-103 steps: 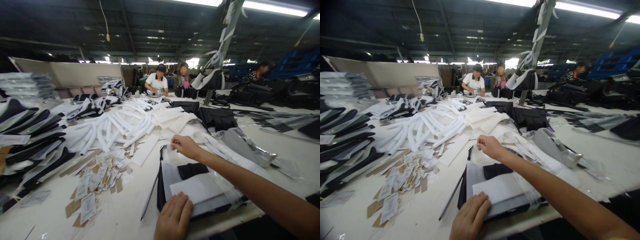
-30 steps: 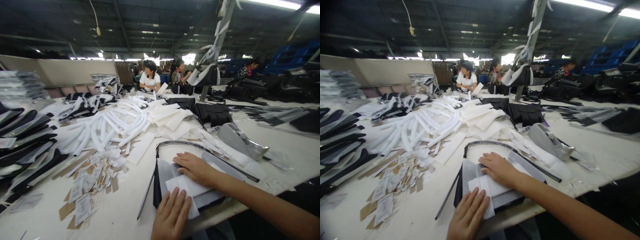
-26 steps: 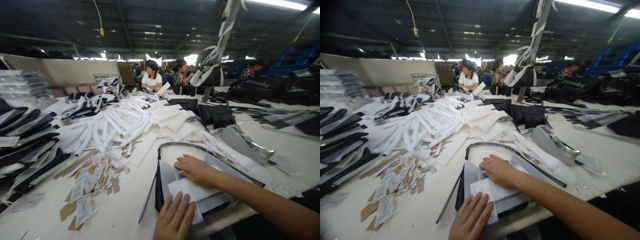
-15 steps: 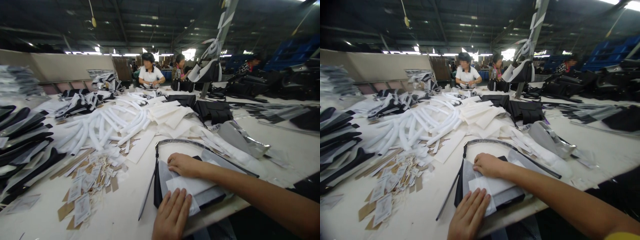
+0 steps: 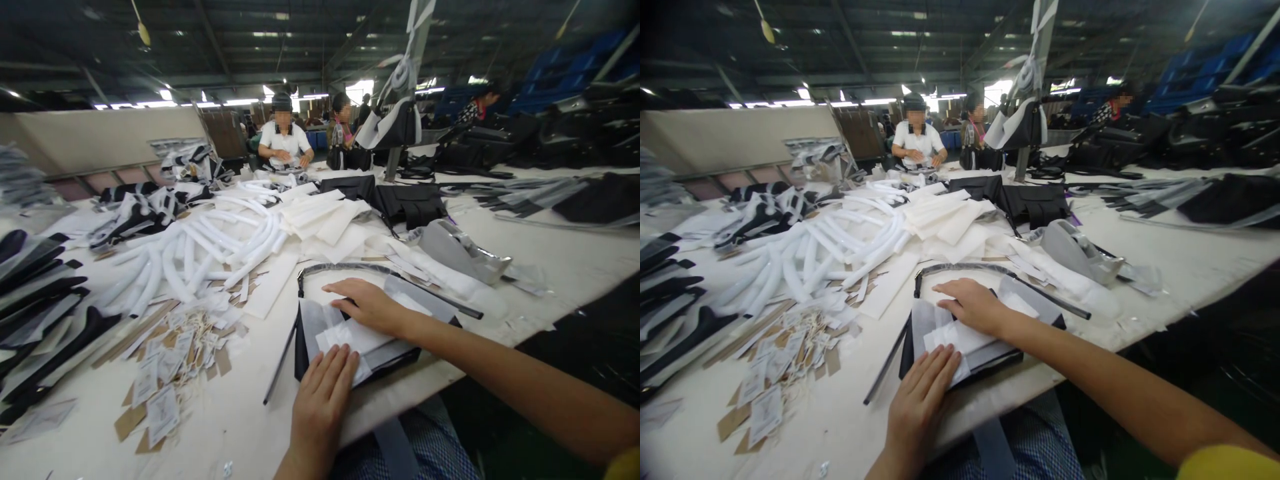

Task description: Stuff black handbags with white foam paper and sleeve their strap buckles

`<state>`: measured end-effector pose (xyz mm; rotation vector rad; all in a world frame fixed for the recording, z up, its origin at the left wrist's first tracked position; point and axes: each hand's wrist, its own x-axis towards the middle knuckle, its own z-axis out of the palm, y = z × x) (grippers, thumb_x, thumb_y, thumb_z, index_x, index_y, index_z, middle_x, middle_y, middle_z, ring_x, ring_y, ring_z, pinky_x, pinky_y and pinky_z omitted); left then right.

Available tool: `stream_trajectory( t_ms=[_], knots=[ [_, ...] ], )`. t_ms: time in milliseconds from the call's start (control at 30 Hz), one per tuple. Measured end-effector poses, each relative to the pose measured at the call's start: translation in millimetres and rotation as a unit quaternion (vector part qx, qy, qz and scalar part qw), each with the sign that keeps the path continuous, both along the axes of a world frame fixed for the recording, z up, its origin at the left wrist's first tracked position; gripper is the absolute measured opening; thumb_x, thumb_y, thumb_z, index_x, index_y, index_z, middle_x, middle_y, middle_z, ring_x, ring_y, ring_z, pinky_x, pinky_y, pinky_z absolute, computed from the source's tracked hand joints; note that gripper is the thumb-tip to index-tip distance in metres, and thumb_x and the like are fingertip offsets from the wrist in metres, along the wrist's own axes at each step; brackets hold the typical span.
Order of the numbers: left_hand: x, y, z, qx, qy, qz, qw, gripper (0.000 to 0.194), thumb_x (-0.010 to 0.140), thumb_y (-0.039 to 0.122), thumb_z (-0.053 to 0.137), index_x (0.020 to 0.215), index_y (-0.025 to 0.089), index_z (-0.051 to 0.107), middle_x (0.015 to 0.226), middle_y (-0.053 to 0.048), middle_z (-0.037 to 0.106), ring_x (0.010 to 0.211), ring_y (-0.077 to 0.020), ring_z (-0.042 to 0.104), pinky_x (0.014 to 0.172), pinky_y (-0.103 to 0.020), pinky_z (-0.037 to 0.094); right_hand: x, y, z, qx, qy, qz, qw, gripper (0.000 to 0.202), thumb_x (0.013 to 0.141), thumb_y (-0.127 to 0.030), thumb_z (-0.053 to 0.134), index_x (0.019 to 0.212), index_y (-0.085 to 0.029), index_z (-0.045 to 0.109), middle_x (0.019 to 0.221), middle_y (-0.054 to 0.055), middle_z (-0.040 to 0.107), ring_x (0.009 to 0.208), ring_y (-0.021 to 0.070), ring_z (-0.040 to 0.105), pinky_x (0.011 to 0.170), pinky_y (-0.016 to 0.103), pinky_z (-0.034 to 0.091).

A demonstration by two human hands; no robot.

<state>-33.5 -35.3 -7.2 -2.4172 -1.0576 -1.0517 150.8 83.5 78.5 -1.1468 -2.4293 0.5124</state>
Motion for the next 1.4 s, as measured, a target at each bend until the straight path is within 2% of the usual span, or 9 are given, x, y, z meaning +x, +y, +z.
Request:
stream_trajectory(
  t_ms=[133, 267, 400, 567, 767, 967, 1133, 1300, 1400],
  knots=[
    [0, 1, 0.4, -0.011, -0.006, 0.002, 1.0, 0.038, 0.103, 0.012, 0.037, 0.134, 0.015, 0.059, 0.138, -0.003, 0.062, 0.129, -0.0173, 0.056, 0.114, -0.034, 0.04, 50, -85, -7.1, 0.189, 0.112, 0.014, 0.976, 0.032, 0.096, -0.018, 0.058, 0.128, -0.02, 0.063, 0.118, 0.008, 0.073, 0.115, 0.0184, 0.066, 0.103, 0.032, 0.052],
    [1, 1, 0.1, -0.027, -0.004, 0.003, 1.0, 0.037, 0.103, 0.015, 0.041, 0.135, 0.015, 0.058, 0.138, -0.004, 0.061, 0.128, -0.0188, 0.057, 0.111, -0.035, 0.045, 90, -147, -50.0, 0.223, -0.049, 0.124, 0.966, 0.05, 0.093, -0.006, 0.053, 0.141, -0.019, 0.055, 0.136, 0.008, 0.064, 0.135, 0.022, 0.052, 0.116, 0.042, 0.042],
    [2, 1, 2.0, -0.028, -0.006, 0.0, 1.0, 0.036, 0.103, 0.017, 0.042, 0.135, 0.015, 0.058, 0.137, -0.006, 0.063, 0.127, -0.0194, 0.058, 0.111, -0.036, 0.046, 93, -161, -88.3, 0.197, -0.131, 0.131, 0.963, 0.062, 0.092, -0.005, 0.048, 0.151, -0.026, 0.043, 0.152, 0.006, 0.046, 0.144, 0.0254, 0.037, 0.118, 0.051, 0.034],
    [2, 0, 4.4, -0.009, 0.008, 0.002, 1.0, 0.036, 0.102, 0.017, 0.043, 0.135, 0.014, 0.058, 0.136, -0.006, 0.063, 0.127, -0.0193, 0.058, 0.11, -0.036, 0.047, 65, -159, -107.2, 0.203, 0.003, 0.121, 0.972, 0.06, 0.098, -0.01, 0.046, 0.155, -0.022, 0.034, 0.136, 0.007, 0.063, 0.134, 0.0215, 0.052, 0.117, 0.047, 0.038],
    [2, 0, 1.7, 0.003, 0.026, 0.008, 1.0, 0.038, 0.101, 0.015, 0.043, 0.137, 0.014, 0.055, 0.137, -0.007, 0.062, 0.13, -0.0205, 0.056, 0.107, -0.037, 0.05, 35, -174, -112.8, 0.215, 0.119, 0.086, 0.966, 0.047, 0.1, -0.015, 0.042, 0.146, -0.022, 0.048, 0.117, 0.007, 0.074, 0.113, 0.0218, 0.069, 0.104, 0.042, 0.054],
    [2, -2, 1.5, 0.007, 0.03, 0.018, 0.999, 0.038, 0.103, 0.015, 0.038, 0.134, 0.014, 0.058, 0.134, -0.006, 0.065, 0.126, -0.0187, 0.059, 0.105, -0.035, 0.051, 24, -175, -102.2, 0.212, 0.108, 0.103, 0.966, 0.04, 0.1, -0.015, 0.042, 0.137, -0.022, 0.057, 0.114, 0.006, 0.075, 0.106, 0.0212, 0.072, 0.098, 0.037, 0.059],
    [2, -4, 1.6, 0.004, 0.025, 0.026, 0.999, 0.038, 0.103, 0.015, 0.037, 0.133, 0.014, 0.059, 0.132, -0.007, 0.066, 0.124, -0.0188, 0.06, 0.104, -0.035, 0.052, 41, -155, -54.4, 0.175, 0.084, 0.176, 0.965, 0.05, 0.099, -0.032, 0.053, 0.148, -0.025, 0.045, 0.109, 0.006, 0.077, 0.102, 0.0209, 0.073, 0.11, 0.041, 0.049],
    [2, -2, -1.9, 0.029, 0.027, 0.018, 0.999, 0.037, 0.102, 0.013, 0.038, 0.132, 0.014, 0.06, 0.131, -0.008, 0.067, 0.125, -0.0192, 0.06, 0.105, -0.036, 0.051, 40, -78, -9.2, 0.196, 0.015, -0.005, 0.98, 0.04, 0.099, -0.026, 0.049, 0.138, -0.022, 0.058, 0.136, 0.011, 0.064, 0.13, 0.0267, 0.056, 0.116, 0.05, 0.039],
    [2, 0, -4.1, 0.045, 0.025, 0.023, 0.998, 0.037, 0.103, 0.013, 0.038, 0.131, 0.015, 0.062, 0.131, -0.005, 0.067, 0.124, -0.0181, 0.06, 0.108, -0.034, 0.049, 24, -22, -5.3, 0.091, -0.108, 0.008, 0.99, 0.037, 0.099, -0.026, 0.047, 0.131, -0.015, 0.063, 0.14, 0.016, 0.059, 0.141, 0.0347, 0.042, 0.117, 0.062, 0.026]
  ],
)
